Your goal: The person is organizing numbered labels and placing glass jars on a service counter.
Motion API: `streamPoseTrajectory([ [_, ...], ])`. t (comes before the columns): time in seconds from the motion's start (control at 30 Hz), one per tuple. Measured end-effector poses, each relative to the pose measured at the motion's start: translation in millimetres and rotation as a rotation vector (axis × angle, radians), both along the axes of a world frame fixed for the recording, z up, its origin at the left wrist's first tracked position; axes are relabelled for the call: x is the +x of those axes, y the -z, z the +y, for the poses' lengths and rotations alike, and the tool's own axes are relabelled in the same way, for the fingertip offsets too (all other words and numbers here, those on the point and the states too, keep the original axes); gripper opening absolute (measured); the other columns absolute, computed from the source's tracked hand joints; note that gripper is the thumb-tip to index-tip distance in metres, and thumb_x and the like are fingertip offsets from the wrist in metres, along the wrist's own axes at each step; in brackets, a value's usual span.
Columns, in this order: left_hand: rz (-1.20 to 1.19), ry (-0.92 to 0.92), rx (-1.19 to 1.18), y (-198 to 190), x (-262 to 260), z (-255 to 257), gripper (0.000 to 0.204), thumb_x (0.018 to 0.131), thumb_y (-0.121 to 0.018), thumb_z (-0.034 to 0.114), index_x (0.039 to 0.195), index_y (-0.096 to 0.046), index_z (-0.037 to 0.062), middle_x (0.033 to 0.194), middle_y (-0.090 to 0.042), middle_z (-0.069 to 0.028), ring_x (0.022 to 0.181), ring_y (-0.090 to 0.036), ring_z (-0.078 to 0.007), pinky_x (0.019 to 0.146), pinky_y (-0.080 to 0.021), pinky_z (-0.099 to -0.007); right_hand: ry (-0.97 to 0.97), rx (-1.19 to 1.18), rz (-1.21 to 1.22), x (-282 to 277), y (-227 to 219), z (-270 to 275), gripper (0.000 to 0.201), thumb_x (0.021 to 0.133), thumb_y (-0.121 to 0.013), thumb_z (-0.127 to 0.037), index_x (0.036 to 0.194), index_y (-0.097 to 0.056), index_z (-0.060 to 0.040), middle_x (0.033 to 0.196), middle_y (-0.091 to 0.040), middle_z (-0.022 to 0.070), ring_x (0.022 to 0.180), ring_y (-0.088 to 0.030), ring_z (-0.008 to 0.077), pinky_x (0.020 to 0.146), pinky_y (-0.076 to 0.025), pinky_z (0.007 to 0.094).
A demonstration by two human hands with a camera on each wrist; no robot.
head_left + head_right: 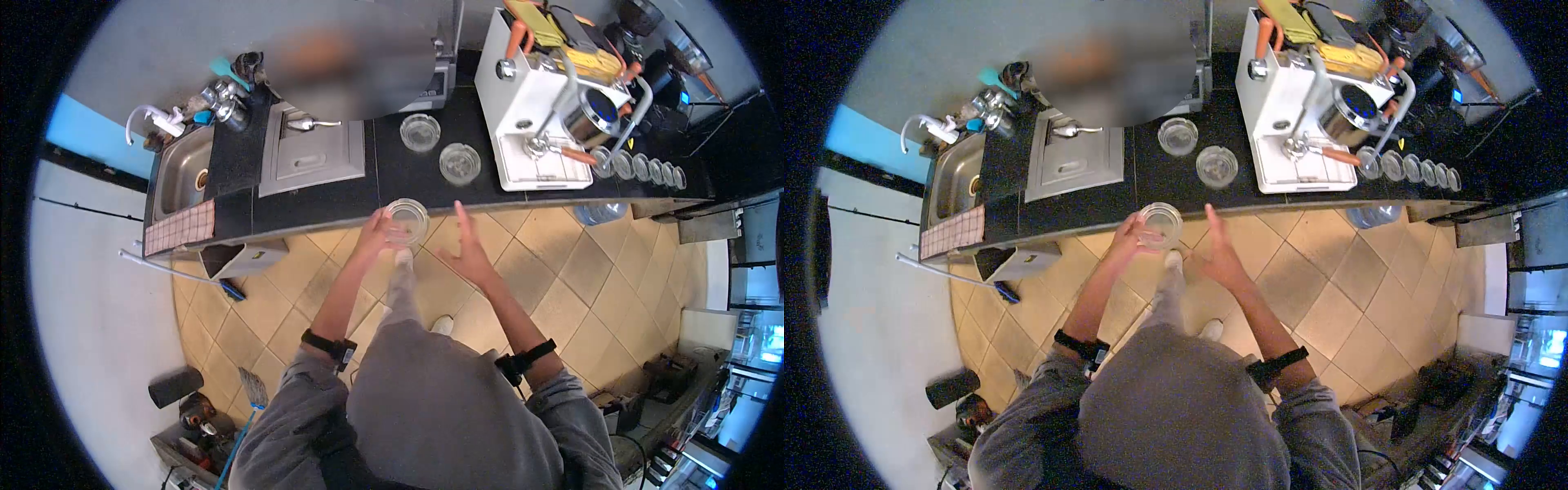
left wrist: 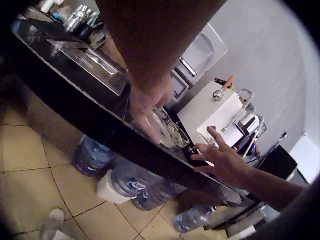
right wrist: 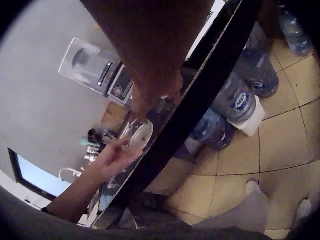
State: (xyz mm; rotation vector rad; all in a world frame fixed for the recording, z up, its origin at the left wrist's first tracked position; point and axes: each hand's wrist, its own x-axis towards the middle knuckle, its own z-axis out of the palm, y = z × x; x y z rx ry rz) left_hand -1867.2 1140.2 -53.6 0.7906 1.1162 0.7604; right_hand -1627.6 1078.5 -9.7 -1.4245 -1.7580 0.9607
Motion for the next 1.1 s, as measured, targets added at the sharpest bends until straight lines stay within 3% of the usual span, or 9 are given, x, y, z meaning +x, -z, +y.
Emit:
streamPoseTrajectory([
  [0.2,0.086,0.061,-0.037,28.8,-2.3,103.9,0.04,0.105,-0.043,0.03,0.135,-0.041,0.0036,0.103,-0.063,-0.016,0.09,-0.07,-0.0265,0.062,-0.063,-0.0397,0.268,-0.018,-0.182,14.6,23.1,78.2,0.103,0.074,-0.08,-0.013,0.154,-0.014,-0.0081,0.147,-0.022,0.0303,0.135,-0.03,0.0464,0.112,-0.032,0.0466],
  [0.4,0.089,0.172,-0.036,41.0,-2.0,139.6,0.039,0.105,-0.041,0.028,0.137,-0.04,0.0063,0.104,-0.061,-0.0145,0.091,-0.068,-0.0261,0.065,-0.063,-0.0431,0.439,0.072,-0.322,12.7,39.0,118.8,0.104,0.072,-0.082,-0.015,0.154,-0.018,-0.011,0.147,-0.021,0.0344,0.134,-0.03,0.0503,0.111,-0.031,0.0527],
  [0.5,0.165,0.121,0.03,40.9,1.2,146.0,0.047,0.102,-0.049,0.033,0.137,-0.041,0.0029,0.098,-0.063,-0.0128,0.082,-0.07,-0.0215,0.056,-0.061,-0.0308,0.46,0.03,-0.347,11.8,42.0,131.8,0.107,0.07,-0.085,-0.019,0.154,-0.018,-0.0125,0.147,-0.023,0.0341,0.134,-0.031,0.0501,0.11,-0.031,0.054],
  [0.6,0.379,0.186,0.127,34.6,3.5,147.3,0.062,0.093,-0.065,0.039,0.138,-0.041,0.0032,0.104,-0.058,-0.0138,0.091,-0.067,-0.0232,0.062,-0.06,-0.0319,0.469,0.001,-0.35,11.3,44.1,143.2,0.111,0.068,-0.086,-0.023,0.154,-0.017,-0.0136,0.147,-0.024,0.0328,0.134,-0.031,0.0496,0.109,-0.032,0.0557],
  [0.67,0.624,0.191,0.52,35.2,10.3,140.3,0.085,0.078,-0.08,0.044,0.14,-0.038,0.0043,0.115,-0.052,-0.0182,0.1,-0.062,-0.0288,0.077,-0.056,-0.0387,0.474,-0.007,-0.36,11.6,46.1,148.2,0.112,0.068,-0.087,-0.024,0.154,-0.016,-0.0144,0.148,-0.025,0.0316,0.134,-0.032,0.0491,0.108,-0.032,0.0566],
  [0.7,0.64,0.236,0.39,10.4,15.9,139.8,0.103,0.065,-0.089,0.039,0.143,-0.032,0.0069,0.123,-0.045,-0.0236,0.111,-0.054,-0.0366,0.093,-0.049,-0.0452,0.478,-0.022,-0.405,11.1,47.1,149.7,0.113,0.067,-0.087,-0.026,0.155,-0.016,-0.0152,0.147,-0.027,0.03,0.133,-0.033,0.048,0.107,-0.033,0.0571],
  [0.8,0.836,0.317,0.531,3.8,22.7,138.6,0.113,0.059,-0.092,0.032,0.146,-0.025,0.0082,0.125,-0.041,-0.0258,0.117,-0.048,-0.0423,0.096,-0.046,-0.0473,0.499,-0.064,-0.451,10.4,49.1,152.6,0.115,0.066,-0.087,-0.029,0.155,-0.016,-0.0166,0.146,-0.03,0.0267,0.132,-0.035,0.0459,0.105,-0.033,0.0581],
  [0.9,0.846,0.352,0.443,-4.9,29.1,141.6,0.12,0.054,-0.094,0.027,0.147,-0.021,0.0053,0.127,-0.038,-0.0254,0.12,-0.043,-0.044,0.105,-0.04,-0.0482,0.517,-0.119,-0.443,14.1,50.7,154.9,0.118,0.064,-0.088,-0.031,0.155,-0.014,-0.0171,0.145,-0.033,0.024,0.13,-0.035,0.0445,0.103,-0.033,0.0595],
  [1.1,0.935,0.397,0.5,-17.5,33.9,142.9,0.114,0.059,-0.091,0.029,0.146,-0.022,0.0038,0.126,-0.037,-0.0253,0.121,-0.043,-0.044,0.103,-0.041,-0.049,0.523,-0.182,-0.408,21.6,56.9,155.2,0.124,0.06,-0.09,-0.032,0.155,-0.013,-0.0164,0.144,-0.036,0.0199,0.129,-0.035,0.0439,0.103,-0.031,0.0615],
])
